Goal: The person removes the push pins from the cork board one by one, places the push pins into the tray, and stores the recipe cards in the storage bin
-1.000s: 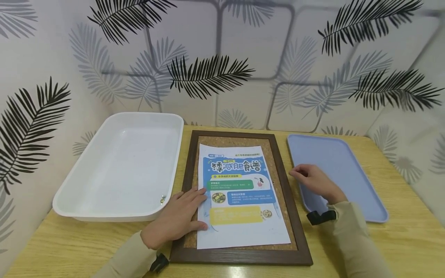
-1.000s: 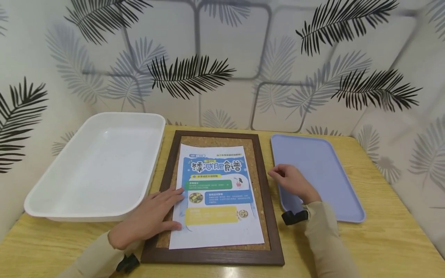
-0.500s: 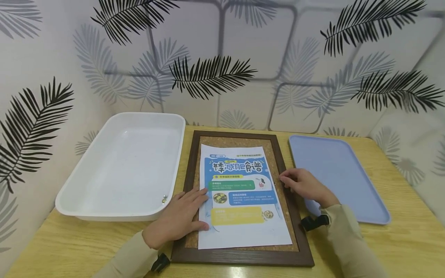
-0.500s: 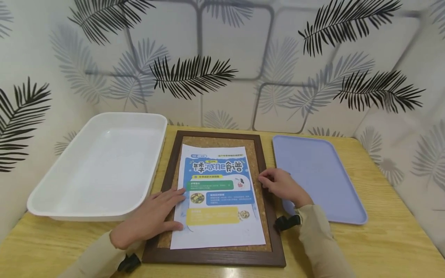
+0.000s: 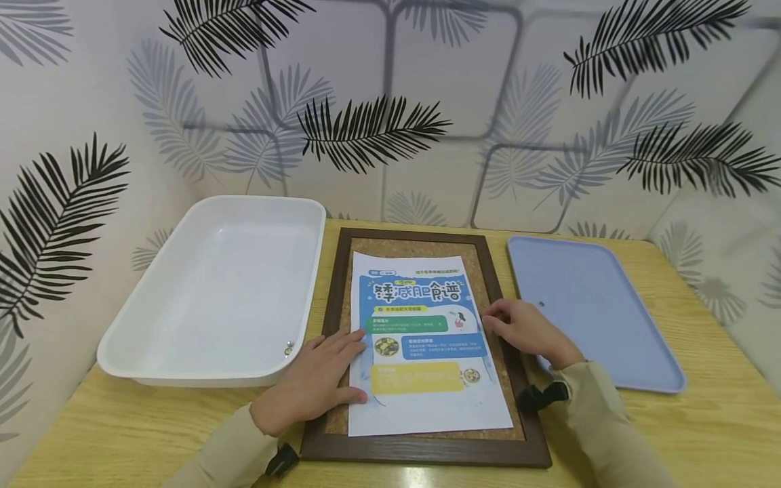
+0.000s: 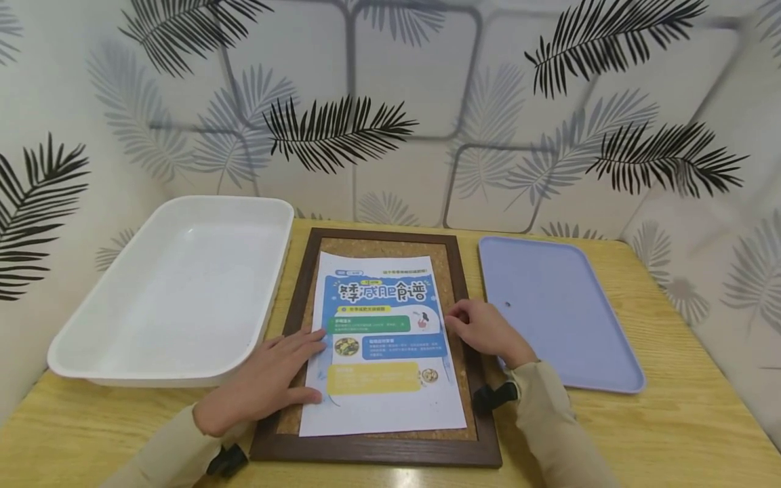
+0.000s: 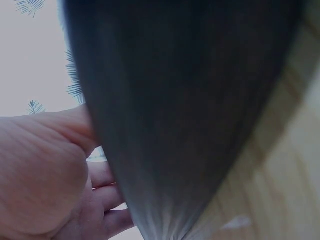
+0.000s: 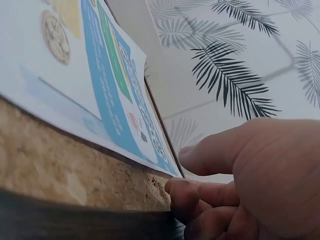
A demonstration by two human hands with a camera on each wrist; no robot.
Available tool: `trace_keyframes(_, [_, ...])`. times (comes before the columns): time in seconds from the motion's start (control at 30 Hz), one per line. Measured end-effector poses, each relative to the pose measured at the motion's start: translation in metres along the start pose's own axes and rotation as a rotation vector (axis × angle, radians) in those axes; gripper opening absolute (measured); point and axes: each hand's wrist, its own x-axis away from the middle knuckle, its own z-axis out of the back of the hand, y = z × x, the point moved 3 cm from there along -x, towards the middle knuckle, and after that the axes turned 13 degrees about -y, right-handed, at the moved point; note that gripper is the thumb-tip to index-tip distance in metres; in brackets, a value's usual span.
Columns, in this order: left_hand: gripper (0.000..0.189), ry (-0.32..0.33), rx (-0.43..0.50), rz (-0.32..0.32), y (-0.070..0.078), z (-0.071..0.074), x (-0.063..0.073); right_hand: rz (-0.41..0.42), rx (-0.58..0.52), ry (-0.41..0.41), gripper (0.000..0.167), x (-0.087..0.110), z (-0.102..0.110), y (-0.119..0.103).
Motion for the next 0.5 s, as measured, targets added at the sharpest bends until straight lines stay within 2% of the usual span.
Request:
trace_keyframes(0.27, [0.072,-0.013,-0.001,0.022,-0.0004,-0.0005,-0.0005,-0.005,-0.001,0.016,0.022,-0.0021,-0.0020,-0.0027])
trace_keyframes(0.5, [0.072,-0.019,-0.001,0.023,0.0004,-0.0004,0.0001,-0.011,-0.027,-0.006,0.020,-0.0025,-0.0062,-0.0052])
